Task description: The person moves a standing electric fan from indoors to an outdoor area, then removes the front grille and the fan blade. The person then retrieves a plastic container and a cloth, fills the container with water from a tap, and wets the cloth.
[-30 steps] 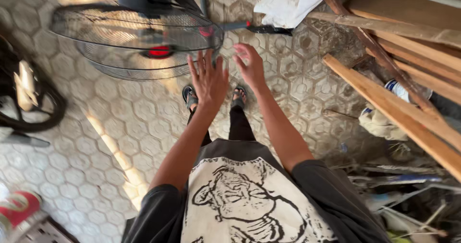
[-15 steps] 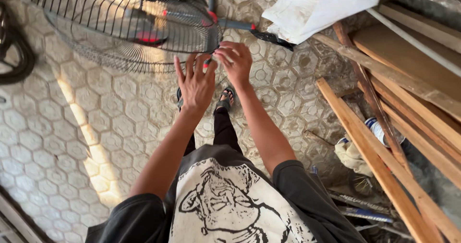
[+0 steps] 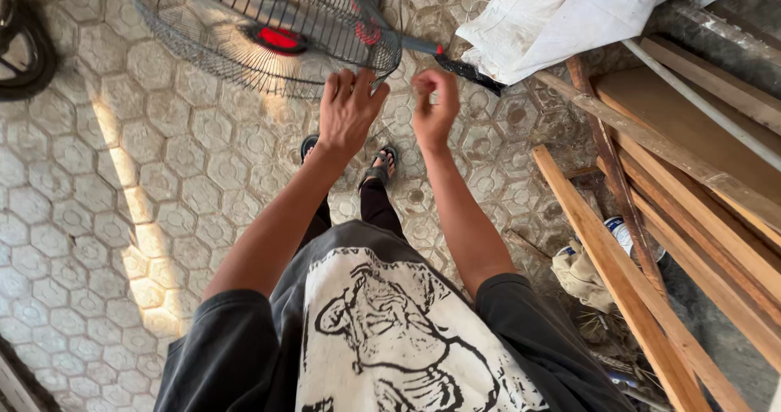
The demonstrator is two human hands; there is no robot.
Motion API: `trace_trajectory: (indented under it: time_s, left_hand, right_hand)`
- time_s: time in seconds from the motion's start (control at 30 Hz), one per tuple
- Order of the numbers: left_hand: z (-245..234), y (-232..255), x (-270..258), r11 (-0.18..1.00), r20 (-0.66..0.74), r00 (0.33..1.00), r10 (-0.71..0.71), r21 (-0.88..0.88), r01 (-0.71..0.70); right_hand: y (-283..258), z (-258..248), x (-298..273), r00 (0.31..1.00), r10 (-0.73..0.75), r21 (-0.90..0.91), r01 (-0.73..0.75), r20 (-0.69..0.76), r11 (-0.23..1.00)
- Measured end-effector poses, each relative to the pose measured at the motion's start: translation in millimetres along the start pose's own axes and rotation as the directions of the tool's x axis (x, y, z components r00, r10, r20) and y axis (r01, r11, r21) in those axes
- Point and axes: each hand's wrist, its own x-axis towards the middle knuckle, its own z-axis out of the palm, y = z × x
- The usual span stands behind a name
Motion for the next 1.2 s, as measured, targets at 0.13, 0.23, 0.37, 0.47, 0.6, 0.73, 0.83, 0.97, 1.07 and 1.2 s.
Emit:
trace_trajectory:
  time_s: [0.13, 0.23, 0.37, 0.47, 0.6, 0.73, 0.83, 0.97, 1.07, 1.2]
  left_hand:
    - [-8, 2, 6, 0.997, -0.064, 0.997, -0.047, -0.069, 0.043]
    - [-13, 3, 12, 0.997, -0.105, 0.992, -0.071, -0.04, 0.067]
    - [-15, 5, 15, 0.99, 0.014, 0.991, -0.136, -0.03, 0.136]
    - [-10, 5, 11, 0.989, -0.024, 0.989, -0.146, 0.014, 0.146]
    - [0, 4, -6, 0.989, 0.053, 0.988, -0.146, -0.001, 0.146]
    - [5, 5, -31, 0.99, 0.106, 0.985, -0.139, -0.003, 0.14]
    - [7, 3, -44, 0.992, 0.111, 0.985, -0.128, 0.003, 0.129]
    - [4, -2, -48, 0.99, 0.045, 0.989, -0.14, -0.028, 0.142]
    - [0, -7, -52, 0.989, 0.091, 0.986, -0.138, -0.048, 0.143]
    - [-5, -11, -60, 0.991, 0.069, 0.99, -0.12, -0.056, 0.124]
  right_hand:
    - [-23, -17, 5, 0.998, -0.068, 0.078, 0.069, -0.01, 0.995]
    - [-38, -28, 3, 0.998, -0.065, 0.019, 0.065, -0.004, 0.998]
    - [-38, -31, -6, 0.998, 0.008, 0.003, -0.008, -0.057, 1.0]
    - [-26, -27, -15, 0.997, 0.072, 0.006, -0.073, 0.009, 0.997]
    - [-1, -25, -29, 0.971, 0.115, -0.111, -0.093, 0.208, 0.989]
    - [30, -8, -40, 0.924, 0.25, -0.115, -0.226, 0.288, 0.967]
    - [52, 11, -49, 0.759, 0.522, -0.113, -0.523, 0.388, 0.845]
    - [61, 27, -55, 0.736, 0.522, -0.037, -0.563, 0.431, 0.826]
    - [57, 30, -59, 0.717, 0.568, -0.068, -0.596, 0.403, 0.8]
    - [41, 32, -54, 0.628, 0.671, 0.09, -0.753, 0.395, 0.652]
